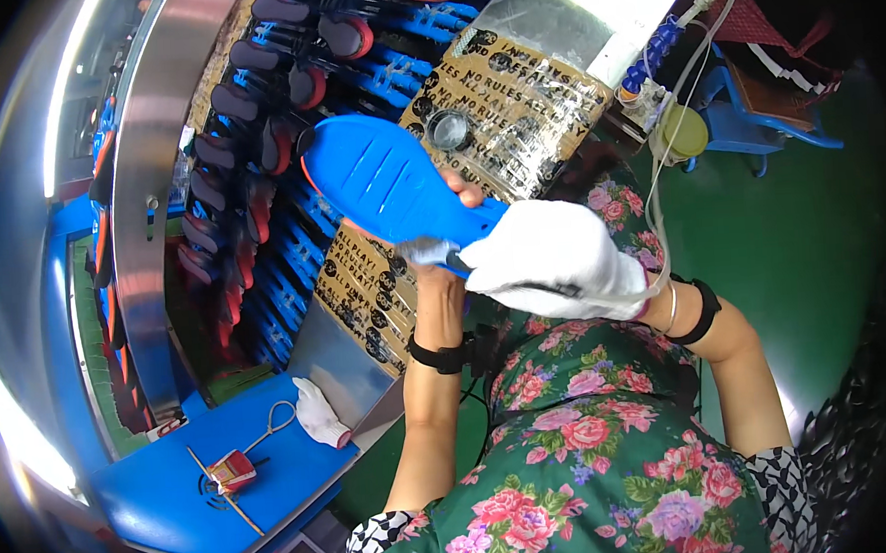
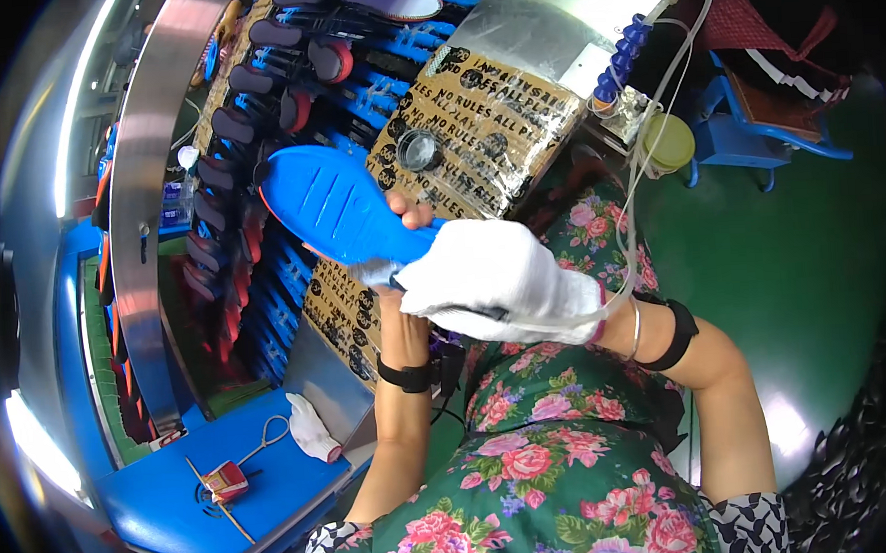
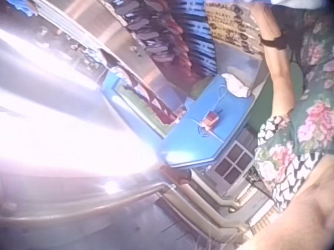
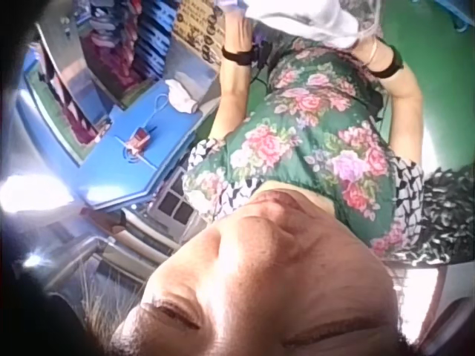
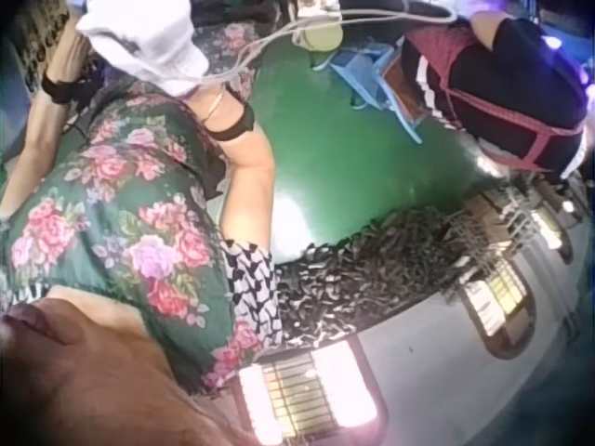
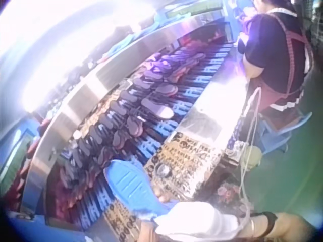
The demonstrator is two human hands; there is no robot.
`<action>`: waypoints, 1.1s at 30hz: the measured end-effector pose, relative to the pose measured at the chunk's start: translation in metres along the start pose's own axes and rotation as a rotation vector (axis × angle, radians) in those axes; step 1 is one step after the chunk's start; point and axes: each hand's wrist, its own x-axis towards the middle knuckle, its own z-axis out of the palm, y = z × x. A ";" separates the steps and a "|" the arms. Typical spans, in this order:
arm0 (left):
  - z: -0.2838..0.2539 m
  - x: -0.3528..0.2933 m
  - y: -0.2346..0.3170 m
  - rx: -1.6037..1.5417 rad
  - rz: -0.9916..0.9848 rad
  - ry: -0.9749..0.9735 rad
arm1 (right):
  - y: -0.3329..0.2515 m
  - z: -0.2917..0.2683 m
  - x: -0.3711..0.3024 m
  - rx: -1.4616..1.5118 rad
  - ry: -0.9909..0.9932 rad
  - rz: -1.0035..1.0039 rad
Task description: Applying adhesive to the base of blue shoe components using a specialized applicator tool on a factory assembly line.
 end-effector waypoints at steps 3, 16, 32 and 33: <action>0.002 0.004 0.004 -0.076 -0.035 -0.107 | 0.008 -0.007 0.003 0.268 0.066 0.266; -0.006 0.016 0.010 -0.061 0.035 -0.169 | -0.001 -0.008 -0.007 0.011 0.091 0.139; -0.037 0.002 0.031 -0.184 -0.083 -0.009 | -0.003 0.000 -0.030 0.355 -0.017 0.402; -0.034 0.003 0.032 -0.201 -0.139 -0.074 | -0.002 -0.003 -0.027 0.227 -0.009 0.338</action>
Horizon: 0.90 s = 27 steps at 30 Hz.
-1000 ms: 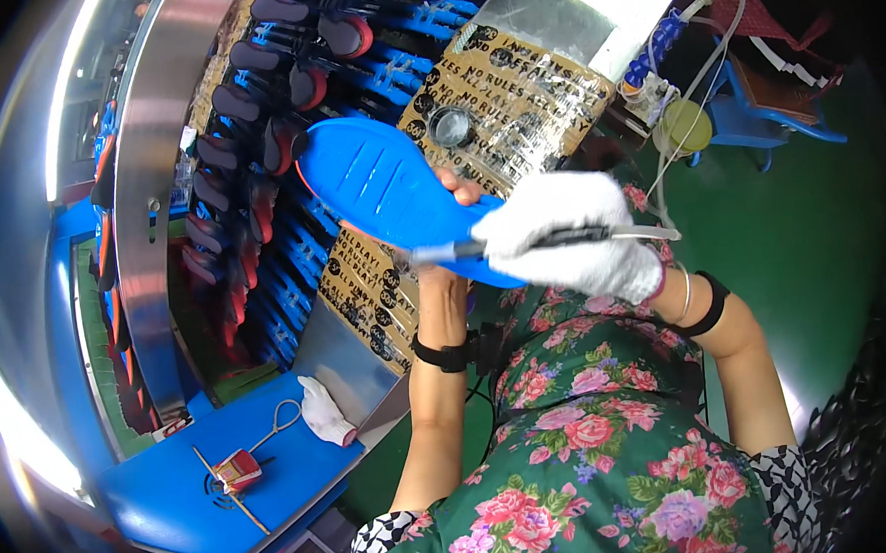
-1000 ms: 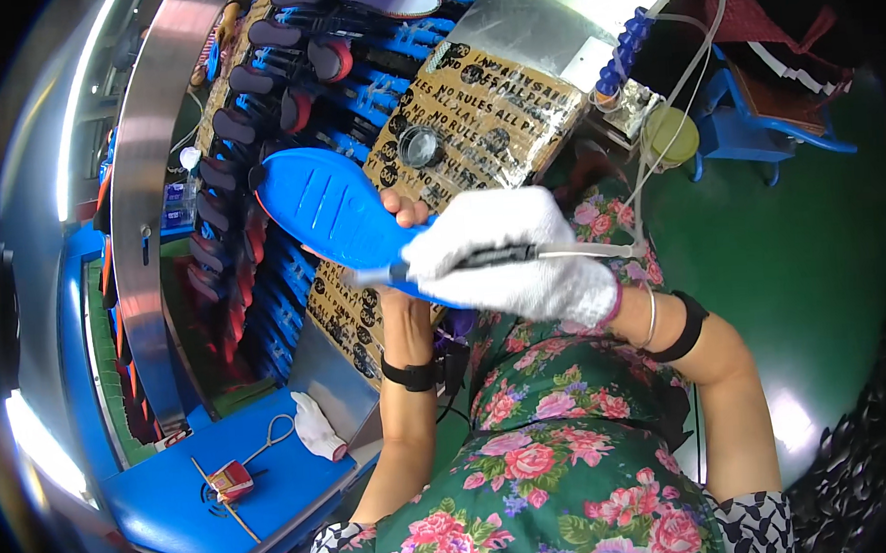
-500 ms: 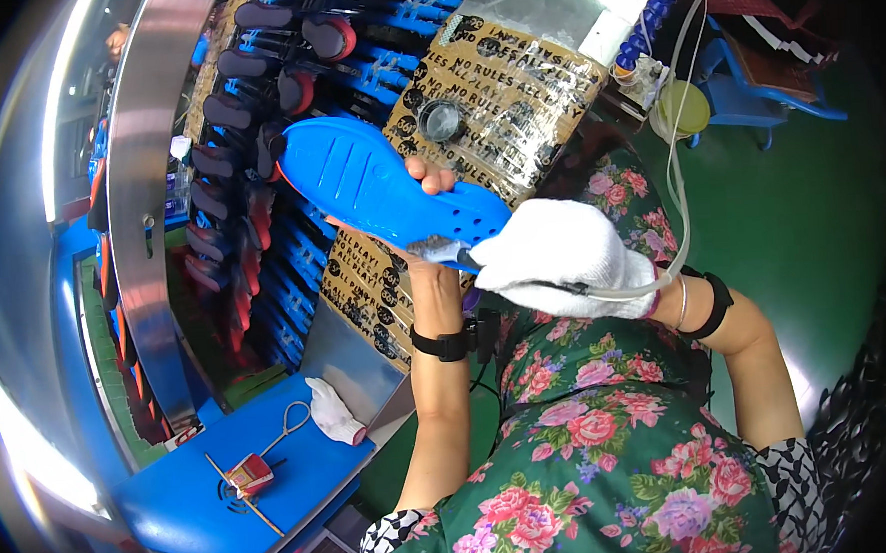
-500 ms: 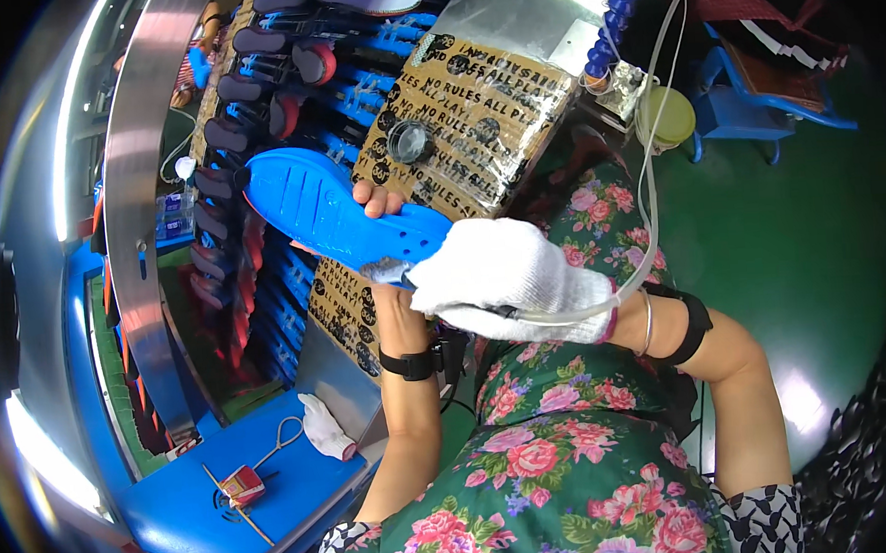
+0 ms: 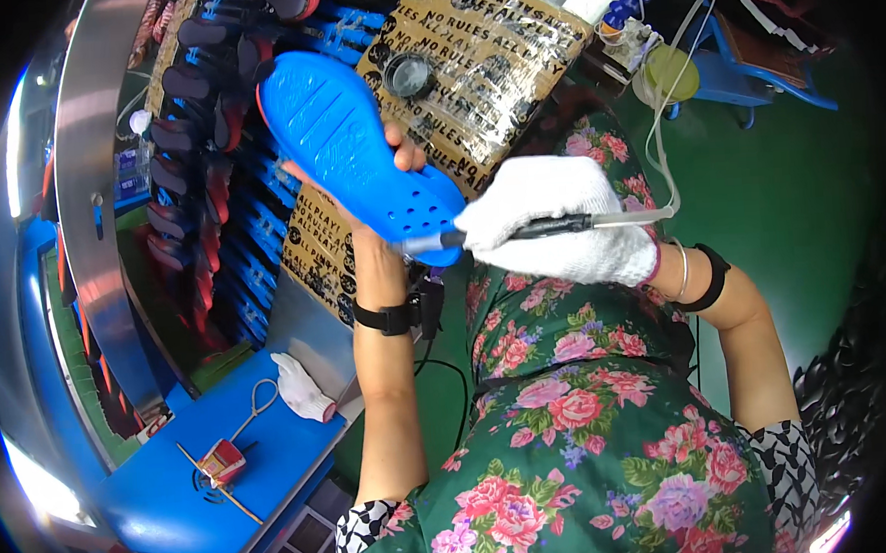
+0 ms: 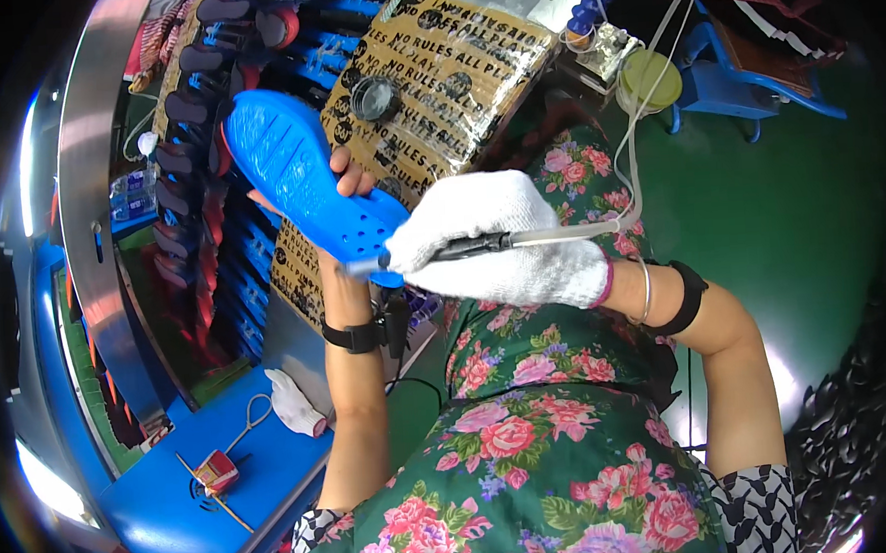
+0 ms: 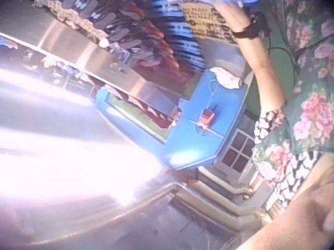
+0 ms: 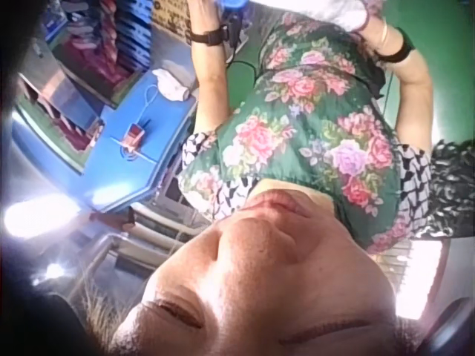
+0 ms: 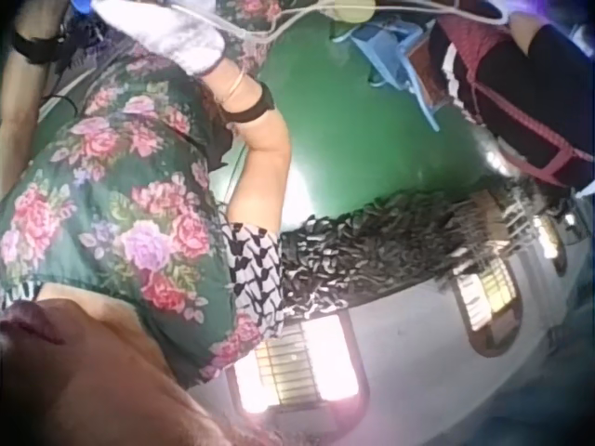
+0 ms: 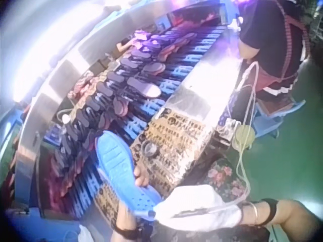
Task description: Applying adhesive to the base of blue shoe components using a specialized applicator tool on a factory assembly line.
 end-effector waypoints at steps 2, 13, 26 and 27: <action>0.011 0.000 0.002 -0.046 -0.044 -0.024 | 0.005 0.003 -0.001 -0.243 -0.054 -0.258; 0.010 0.018 0.021 0.266 -0.281 0.170 | 0.007 -0.003 0.010 -0.136 -0.178 -0.100; 0.011 -0.045 -0.022 -0.214 0.471 0.545 | 0.030 0.004 0.003 0.579 0.505 0.617; 0.011 -0.061 -0.023 -0.098 0.452 0.398 | 0.030 0.006 0.005 0.610 0.503 0.629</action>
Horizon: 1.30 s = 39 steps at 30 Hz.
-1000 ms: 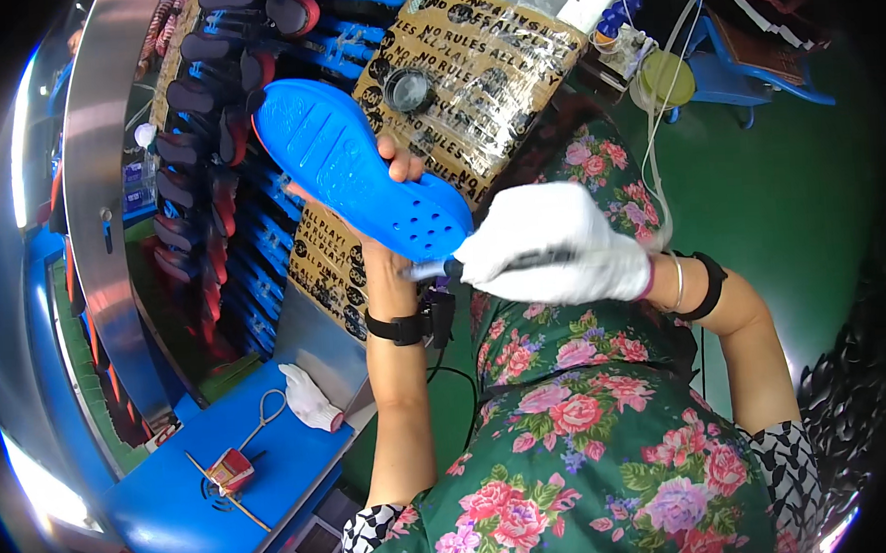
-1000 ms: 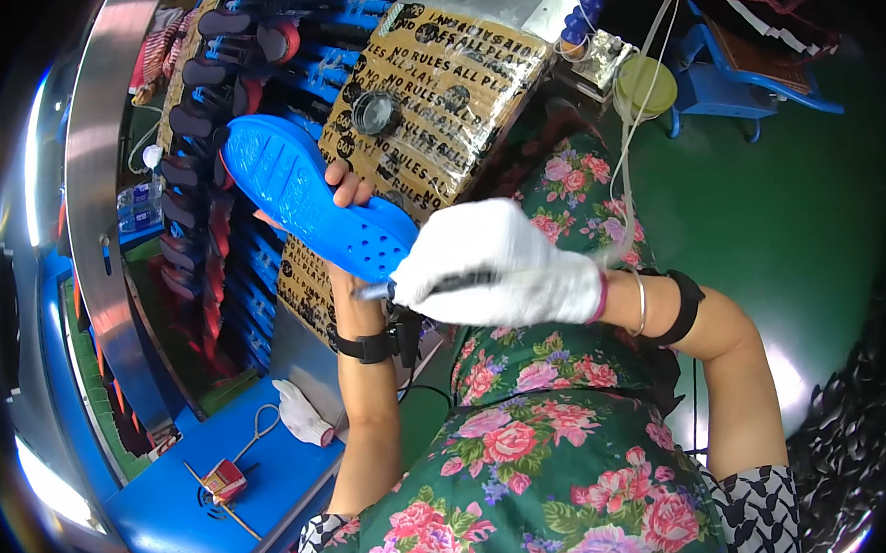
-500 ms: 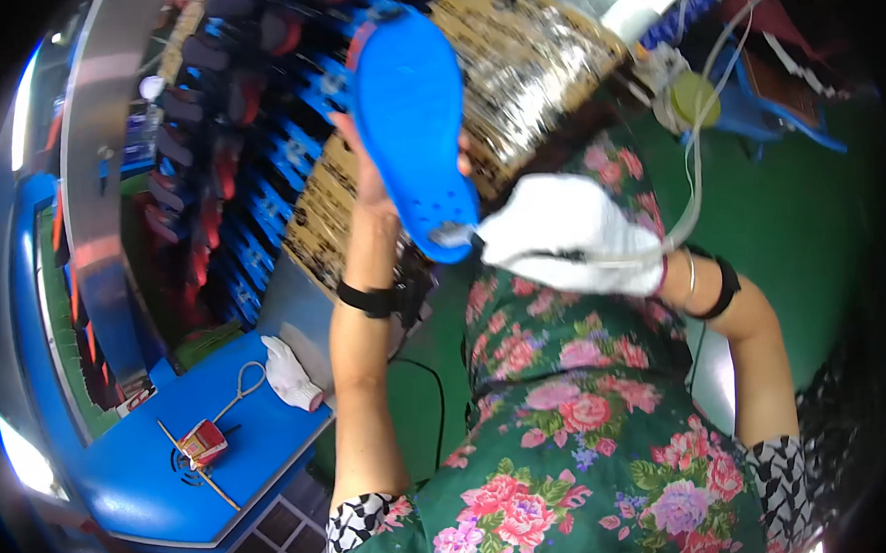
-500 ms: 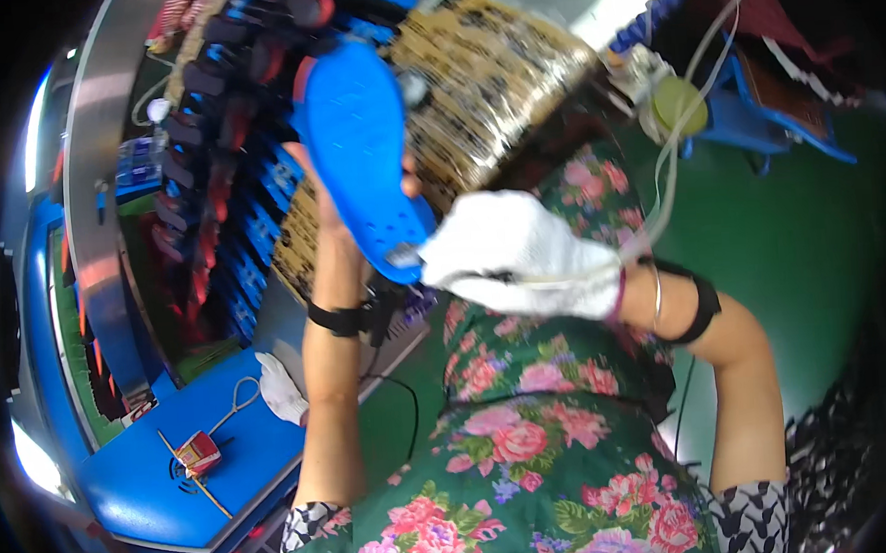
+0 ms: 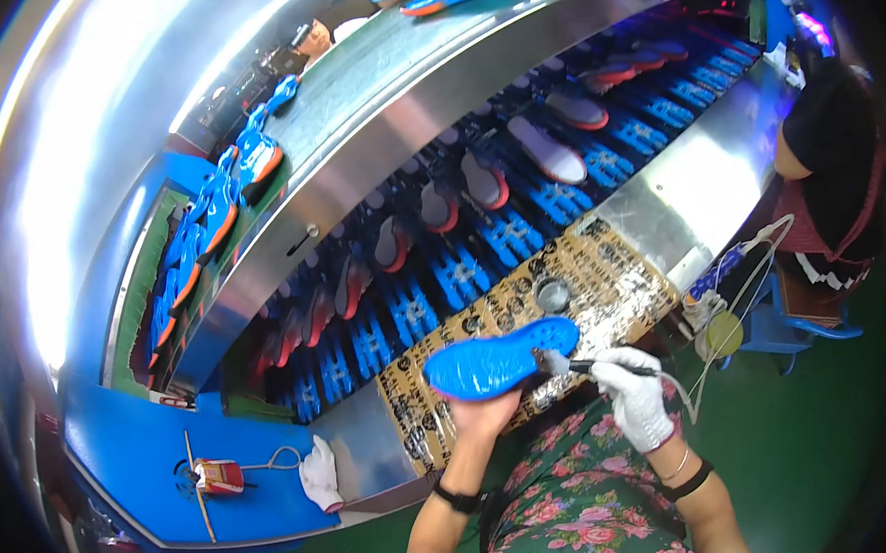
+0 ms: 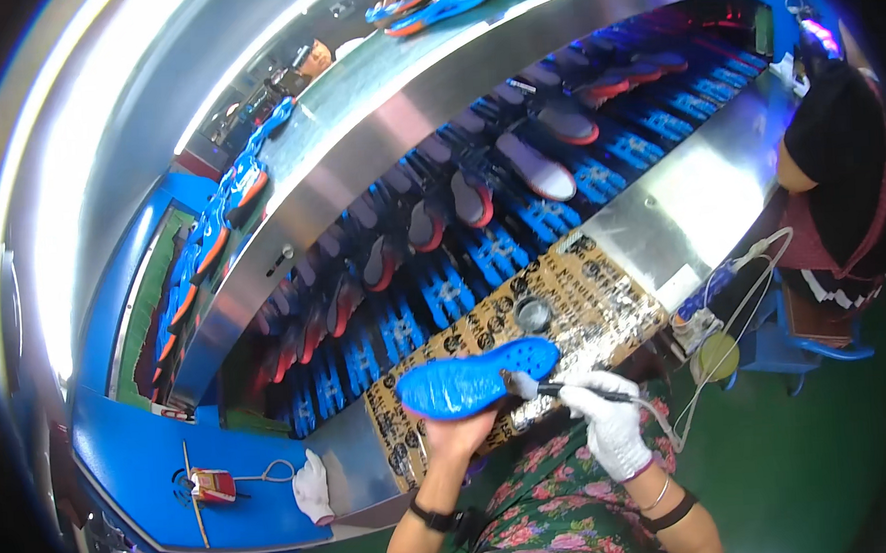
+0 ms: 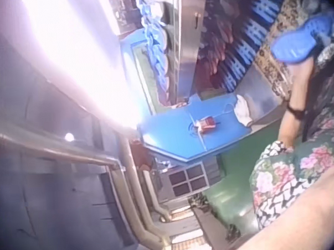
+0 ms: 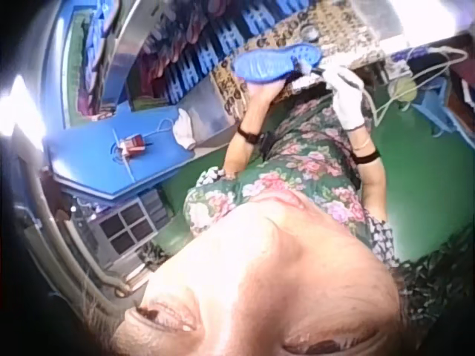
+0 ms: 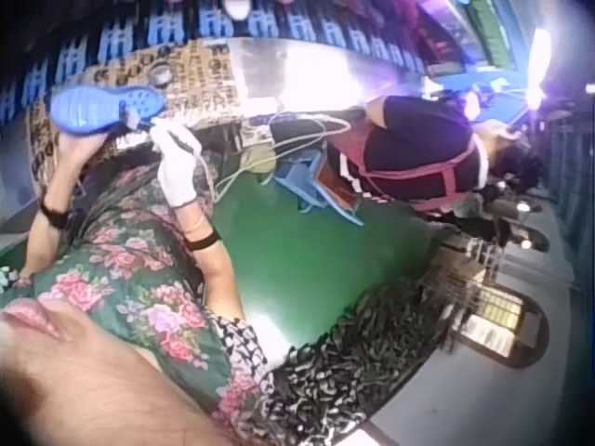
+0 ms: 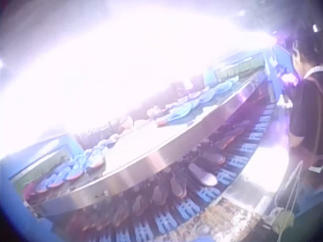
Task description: Applying adhesive to the base of blue shoe components using a specialized applicator tool on a factory assembly line.
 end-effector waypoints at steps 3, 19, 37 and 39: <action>0.007 -0.052 0.016 0.114 -0.370 -0.106 | 0.005 0.004 0.001 0.032 -0.044 0.057; 0.021 -0.040 -0.055 -0.163 -0.524 -0.206 | -0.060 0.040 -0.018 -0.331 -0.341 -0.382; 0.053 -0.027 -0.079 -0.321 -0.373 -0.008 | -0.044 0.025 -0.004 -0.488 -0.224 -0.532; 0.055 -0.029 -0.079 0.546 -0.158 0.014 | -0.046 0.027 -0.004 -0.435 -0.215 -0.505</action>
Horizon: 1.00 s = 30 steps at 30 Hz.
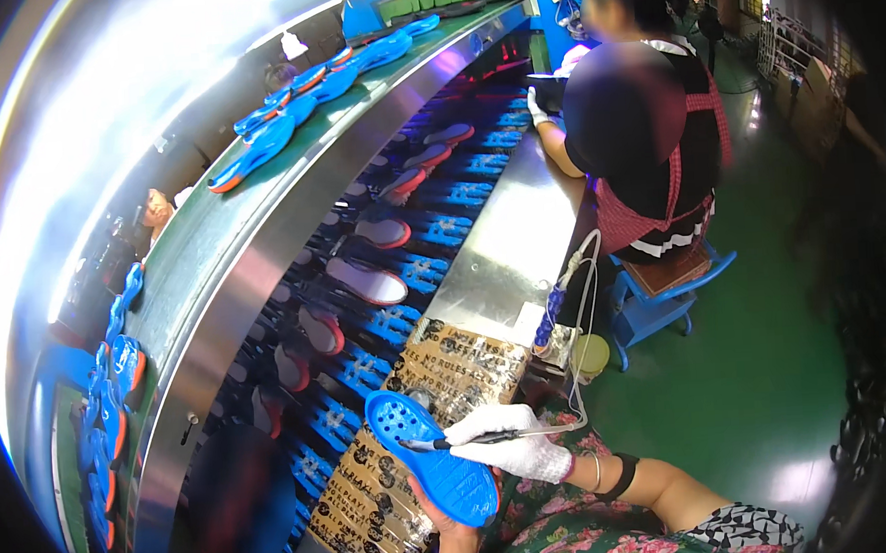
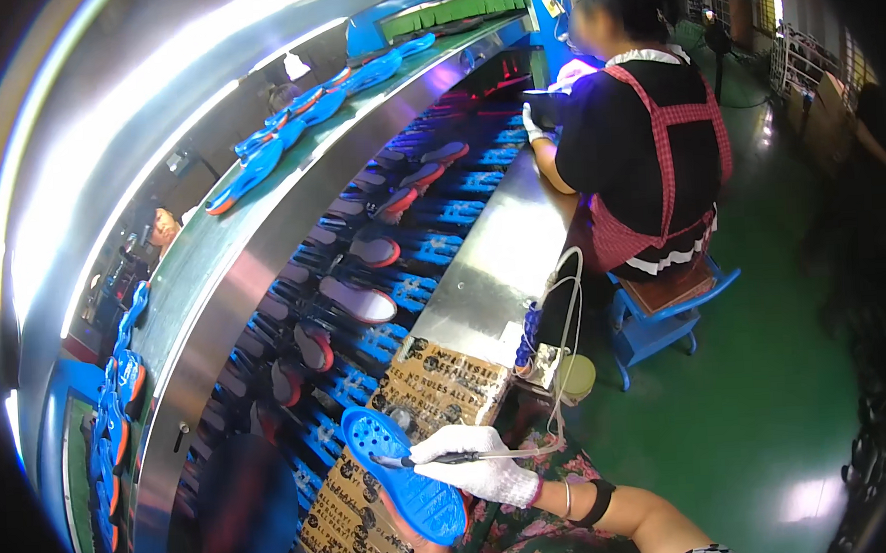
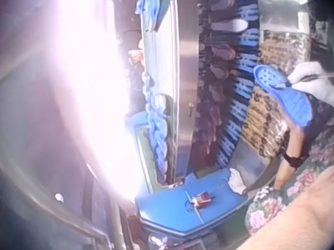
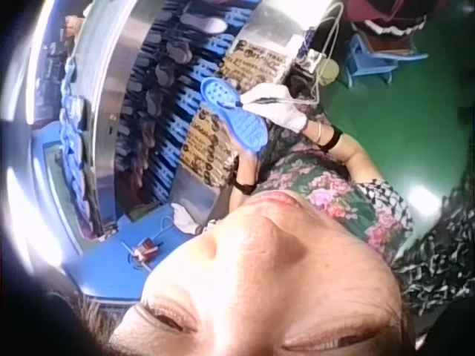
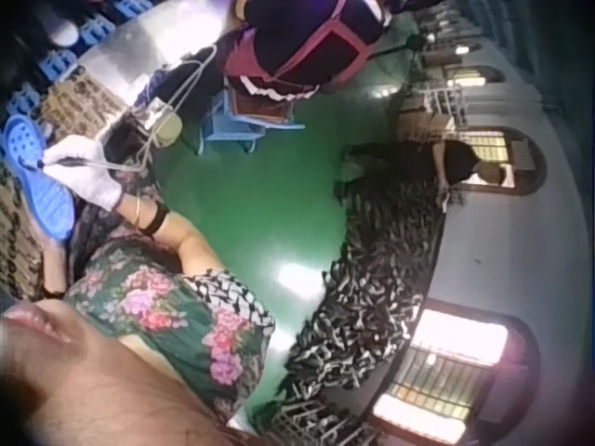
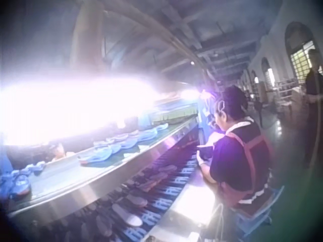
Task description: Applying adhesive to the base of blue shoe components using a specialized applicator tool on a factory assembly line.
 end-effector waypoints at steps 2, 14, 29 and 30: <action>-0.012 0.000 -0.005 -0.054 -0.034 -0.009 | -0.003 0.001 -0.004 0.003 0.008 0.013; -0.029 0.011 -0.013 -0.222 0.014 -0.035 | 0.000 -0.004 0.005 -0.143 -0.069 -0.072; -0.029 0.011 -0.013 -0.181 -0.053 -0.026 | -0.004 -0.005 0.012 -0.281 -0.086 -0.223; -0.026 0.014 -0.012 -0.198 -0.067 -0.044 | -0.007 -0.006 0.013 -0.330 -0.088 -0.269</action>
